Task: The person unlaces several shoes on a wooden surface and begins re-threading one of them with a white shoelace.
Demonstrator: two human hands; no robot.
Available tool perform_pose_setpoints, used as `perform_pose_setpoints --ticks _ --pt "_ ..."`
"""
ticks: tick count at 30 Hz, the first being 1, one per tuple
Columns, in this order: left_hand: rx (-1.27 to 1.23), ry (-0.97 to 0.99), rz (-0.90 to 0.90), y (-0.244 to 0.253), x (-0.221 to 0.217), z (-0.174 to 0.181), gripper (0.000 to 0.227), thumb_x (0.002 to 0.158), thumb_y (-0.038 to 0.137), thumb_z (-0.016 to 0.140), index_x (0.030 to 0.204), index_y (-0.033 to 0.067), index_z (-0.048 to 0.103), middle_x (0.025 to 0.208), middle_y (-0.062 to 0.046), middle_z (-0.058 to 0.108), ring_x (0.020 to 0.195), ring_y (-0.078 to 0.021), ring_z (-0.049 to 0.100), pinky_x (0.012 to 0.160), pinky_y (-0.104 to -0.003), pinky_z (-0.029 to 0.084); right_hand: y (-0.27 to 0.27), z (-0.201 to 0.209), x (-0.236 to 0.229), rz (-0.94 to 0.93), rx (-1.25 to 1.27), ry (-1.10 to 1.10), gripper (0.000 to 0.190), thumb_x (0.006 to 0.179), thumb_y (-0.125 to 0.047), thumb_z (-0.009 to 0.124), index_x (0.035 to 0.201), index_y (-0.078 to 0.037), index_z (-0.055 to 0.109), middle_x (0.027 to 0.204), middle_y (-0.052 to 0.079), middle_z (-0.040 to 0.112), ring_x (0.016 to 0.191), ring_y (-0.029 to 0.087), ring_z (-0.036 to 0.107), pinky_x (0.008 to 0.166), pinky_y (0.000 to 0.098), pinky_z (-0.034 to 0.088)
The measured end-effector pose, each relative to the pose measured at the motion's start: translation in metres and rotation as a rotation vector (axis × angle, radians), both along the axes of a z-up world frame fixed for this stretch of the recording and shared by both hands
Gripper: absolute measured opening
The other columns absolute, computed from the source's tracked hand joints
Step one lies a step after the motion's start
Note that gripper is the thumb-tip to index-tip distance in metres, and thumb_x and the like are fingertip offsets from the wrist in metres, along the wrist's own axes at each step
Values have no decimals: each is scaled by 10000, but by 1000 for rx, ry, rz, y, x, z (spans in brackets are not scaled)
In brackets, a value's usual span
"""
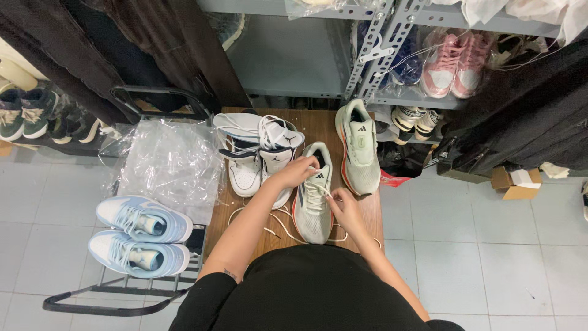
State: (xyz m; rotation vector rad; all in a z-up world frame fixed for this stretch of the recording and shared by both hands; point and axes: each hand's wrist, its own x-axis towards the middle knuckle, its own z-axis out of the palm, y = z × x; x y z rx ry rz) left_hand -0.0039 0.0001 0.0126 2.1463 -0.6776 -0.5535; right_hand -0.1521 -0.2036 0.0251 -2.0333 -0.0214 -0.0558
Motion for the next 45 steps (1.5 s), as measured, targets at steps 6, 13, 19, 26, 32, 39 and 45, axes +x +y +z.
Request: perform_pose_setpoints --ticks 6,13,19,26,32,39,45 --pt "40 -466 -84 -11 -26 50 401 865 241 722 1262 225 666 1360 -83 553 1371 -324 406 1102 -509 315 0 25 -16 -15 -123 -208 144 936 -132 711 946 7 675 910 118 652 848 274 648 756 346 509" --pt "197 -500 -349 -21 -46 80 237 779 252 766 1005 186 740 1383 -59 553 1410 -294 358 1199 -538 189 13 48 -33 77 5 -87 182 987 -163 648 1018 17 639 915 112 624 820 230 621 773 323 489" --pt "-167 -536 138 -6 -48 49 200 946 182 615 1097 55 650 1203 -120 640 1206 -319 562 1012 -473 425 12 61 -43 69 251 201 202 982 -198 641 1056 -11 654 866 33 632 777 99 597 613 270 537" --pt "-585 -204 825 82 -59 13 245 1099 210 406 1109 57 597 821 -17 573 726 -161 549 669 -305 470 -29 32 -46 80 291 70 123 990 -138 654 1036 -26 681 893 2 675 838 71 599 704 235 493" --pt "-748 -3 1059 173 -57 -1 336 1157 300 410 1108 75 655 768 36 548 675 -65 501 610 -245 413 -66 35 -33 -23 456 59 110 995 -135 620 994 -36 669 904 -4 691 829 59 602 744 232 489" --pt "67 -153 1068 205 -68 21 326 975 267 612 1180 18 660 979 -123 701 890 -261 668 786 -393 514 -87 69 -27 -88 591 70 164 1026 -141 618 926 -18 661 853 31 672 760 83 546 724 251 442" --pt "-125 -624 685 99 -79 54 301 924 156 730 1208 74 671 1213 -128 635 1187 -322 585 1047 -436 467 -97 105 -29 -96 712 -4 253 1072 -155 584 857 -26 609 773 22 567 731 116 482 708 277 412"
